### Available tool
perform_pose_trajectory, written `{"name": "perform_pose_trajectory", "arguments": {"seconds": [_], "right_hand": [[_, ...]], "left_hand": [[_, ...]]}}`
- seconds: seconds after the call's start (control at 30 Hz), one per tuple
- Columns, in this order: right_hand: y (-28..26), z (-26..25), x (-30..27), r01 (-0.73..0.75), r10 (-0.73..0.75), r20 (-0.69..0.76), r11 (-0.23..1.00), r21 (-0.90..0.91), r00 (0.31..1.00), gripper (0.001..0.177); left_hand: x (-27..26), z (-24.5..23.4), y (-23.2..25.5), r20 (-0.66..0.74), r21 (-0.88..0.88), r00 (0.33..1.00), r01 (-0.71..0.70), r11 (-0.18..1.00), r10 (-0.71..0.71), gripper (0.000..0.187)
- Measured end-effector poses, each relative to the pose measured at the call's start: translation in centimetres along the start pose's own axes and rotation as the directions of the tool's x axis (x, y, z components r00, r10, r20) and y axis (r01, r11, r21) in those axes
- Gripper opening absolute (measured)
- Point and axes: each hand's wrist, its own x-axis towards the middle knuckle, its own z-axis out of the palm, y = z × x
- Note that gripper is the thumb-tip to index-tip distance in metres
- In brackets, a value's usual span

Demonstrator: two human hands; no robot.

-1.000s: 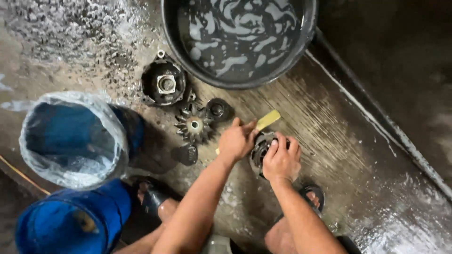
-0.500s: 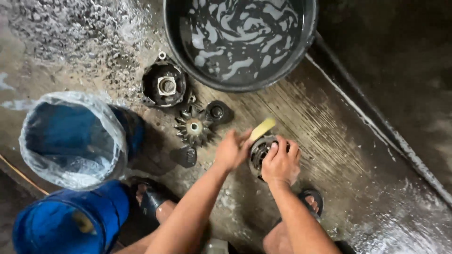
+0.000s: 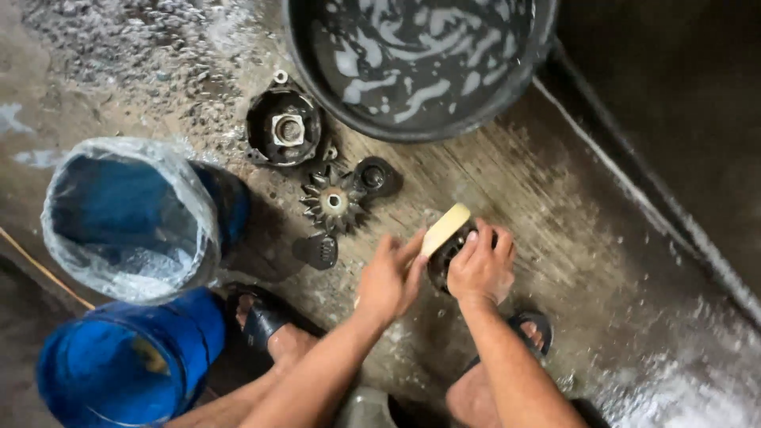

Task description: The person scrubs a cylindrical mechanical part with a yellow brush, repeatedly dipping the brush into a bucket of soapy water and rinsing the part in a black basin. The person rotates the part to clean different sides and continues scrubbing throughout the clip.

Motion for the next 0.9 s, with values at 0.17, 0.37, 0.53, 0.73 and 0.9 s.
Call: {"name": "perform_pose_trajectory", "arguments": {"seconds": [0.17, 0.37, 0.53, 0.73, 0.9], "right_hand": [[-0.7, -2.0, 0.9, 0.041, -0.046, 0.031, 0.989, 0.139, 0.998, 0.031], [0.5, 0.2, -1.4, -0.030, 0.030, 0.031, 0.999, -0.013, 0.999, 0.024], [-0.4, -1.0, 0.4, -0.119, 0.115, 0.138, 0.993, 0.021, 0.984, 0.027], [1.8, 1.8, -0.3, 0.076, -0.079, -0.026, 0.989, -0.124, 0.996, 0.025], [-0.7, -2.0, 0.1, -0.099, 0.089, 0.126, 0.992, 0.078, 0.988, 0.029]], "left_hand": [[-5.7, 3.7, -1.7, -0.213, -0.018, 0.975, 0.060, 0.998, -0.063, 0.044], [-2.7, 5.8, 2.7, -0.289, 0.015, 0.951, 0.120, 0.993, -0.110, 0.040], [-8.3, 6.2, 0.2, -0.299, -0.031, 0.924, 0.238, 0.971, -0.237, 0.040], [0.6, 5.6, 5.2, -0.094, -0.039, 0.926, 0.364, 0.931, -0.366, 0.045], [-9.1, 6.6, -0.6, -0.293, -0.029, 0.927, 0.237, 0.971, -0.235, 0.044]]}}
